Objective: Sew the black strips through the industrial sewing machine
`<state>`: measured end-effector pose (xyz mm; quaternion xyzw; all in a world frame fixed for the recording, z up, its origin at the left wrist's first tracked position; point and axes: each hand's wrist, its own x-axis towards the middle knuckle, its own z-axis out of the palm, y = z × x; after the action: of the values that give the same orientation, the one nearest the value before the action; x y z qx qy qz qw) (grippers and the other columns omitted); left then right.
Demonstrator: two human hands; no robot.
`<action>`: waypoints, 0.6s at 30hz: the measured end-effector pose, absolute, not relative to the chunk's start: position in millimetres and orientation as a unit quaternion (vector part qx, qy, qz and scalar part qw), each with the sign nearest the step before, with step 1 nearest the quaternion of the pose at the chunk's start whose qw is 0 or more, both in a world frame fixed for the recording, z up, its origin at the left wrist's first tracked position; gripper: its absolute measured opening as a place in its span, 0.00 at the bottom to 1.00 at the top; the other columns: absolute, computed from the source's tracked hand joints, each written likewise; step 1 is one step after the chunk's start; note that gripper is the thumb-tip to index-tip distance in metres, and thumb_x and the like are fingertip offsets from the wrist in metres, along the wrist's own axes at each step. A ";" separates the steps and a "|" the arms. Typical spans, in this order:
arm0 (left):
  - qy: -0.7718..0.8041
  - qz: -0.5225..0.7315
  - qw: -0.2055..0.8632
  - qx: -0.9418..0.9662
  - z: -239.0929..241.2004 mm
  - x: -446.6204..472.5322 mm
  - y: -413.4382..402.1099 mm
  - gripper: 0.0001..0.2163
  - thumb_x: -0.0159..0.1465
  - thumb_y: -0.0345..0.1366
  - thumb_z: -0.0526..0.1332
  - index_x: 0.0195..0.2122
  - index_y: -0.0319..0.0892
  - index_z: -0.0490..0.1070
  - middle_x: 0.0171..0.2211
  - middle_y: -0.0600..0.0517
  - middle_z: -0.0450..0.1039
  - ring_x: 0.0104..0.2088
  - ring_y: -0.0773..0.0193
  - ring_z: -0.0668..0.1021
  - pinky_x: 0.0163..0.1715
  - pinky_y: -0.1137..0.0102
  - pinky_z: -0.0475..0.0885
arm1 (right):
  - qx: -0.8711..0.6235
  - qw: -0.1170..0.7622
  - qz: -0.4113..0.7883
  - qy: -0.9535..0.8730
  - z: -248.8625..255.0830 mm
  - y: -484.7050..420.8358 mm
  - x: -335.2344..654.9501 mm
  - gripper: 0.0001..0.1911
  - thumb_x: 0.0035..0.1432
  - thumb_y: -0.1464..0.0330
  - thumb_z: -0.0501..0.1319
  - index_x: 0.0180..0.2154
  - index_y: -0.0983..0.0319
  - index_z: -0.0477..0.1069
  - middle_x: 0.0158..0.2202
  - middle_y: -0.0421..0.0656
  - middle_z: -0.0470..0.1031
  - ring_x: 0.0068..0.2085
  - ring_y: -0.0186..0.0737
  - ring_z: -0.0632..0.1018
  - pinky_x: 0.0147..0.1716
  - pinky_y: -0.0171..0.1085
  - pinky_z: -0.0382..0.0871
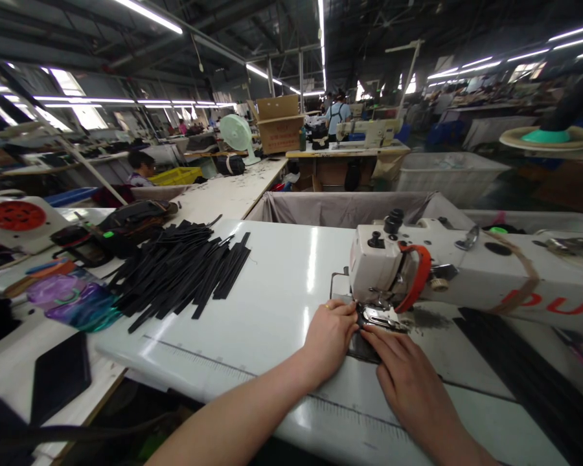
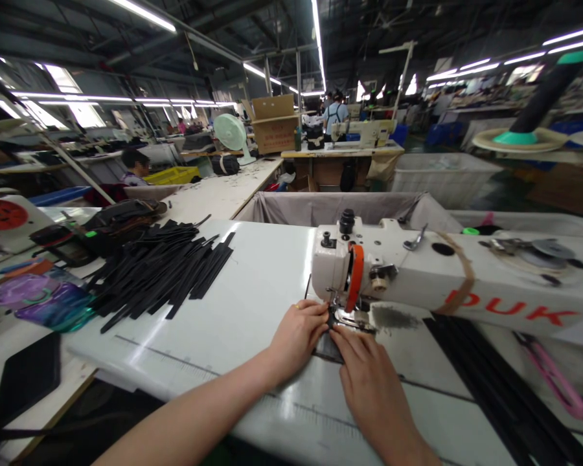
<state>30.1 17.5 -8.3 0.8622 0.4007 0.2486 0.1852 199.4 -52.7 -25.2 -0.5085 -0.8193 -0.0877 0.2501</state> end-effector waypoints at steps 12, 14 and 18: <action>0.423 0.243 0.180 0.854 -23.3 40.4 18.3 0.13 0.70 0.33 0.50 0.39 0.46 0.76 0.42 0.48 0.75 0.44 0.56 0.73 0.46 0.60 0.71 | -0.485 0.266 -0.174 -0.815 -30.5 -50.3 203.1 0.26 0.51 0.78 0.51 0.53 0.63 0.68 0.51 0.44 0.75 0.48 0.42 0.74 0.45 0.40 0.72; 0.420 0.247 0.163 0.858 -25.6 43.2 21.2 0.14 0.69 0.33 0.50 0.38 0.50 0.77 0.40 0.48 0.75 0.42 0.55 0.73 0.43 0.59 0.72 | -0.454 0.270 -0.211 -0.822 -36.5 -45.3 207.2 0.27 0.49 0.78 0.52 0.52 0.63 0.69 0.50 0.43 0.76 0.47 0.40 0.75 0.43 0.37 0.73; 0.417 0.253 0.143 0.861 -28.6 46.7 25.3 0.13 0.67 0.33 0.52 0.36 0.54 0.77 0.38 0.48 0.75 0.41 0.54 0.74 0.41 0.58 0.72 | -0.428 0.256 -0.236 -0.834 -51.6 -33.0 218.3 0.32 0.43 0.79 0.53 0.53 0.62 0.70 0.51 0.41 0.76 0.45 0.40 0.77 0.41 0.34 0.74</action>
<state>46.7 25.3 -28.6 0.8610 0.4171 0.2535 0.1433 218.3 -33.0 -51.6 -0.4279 -0.8342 -0.2358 0.2557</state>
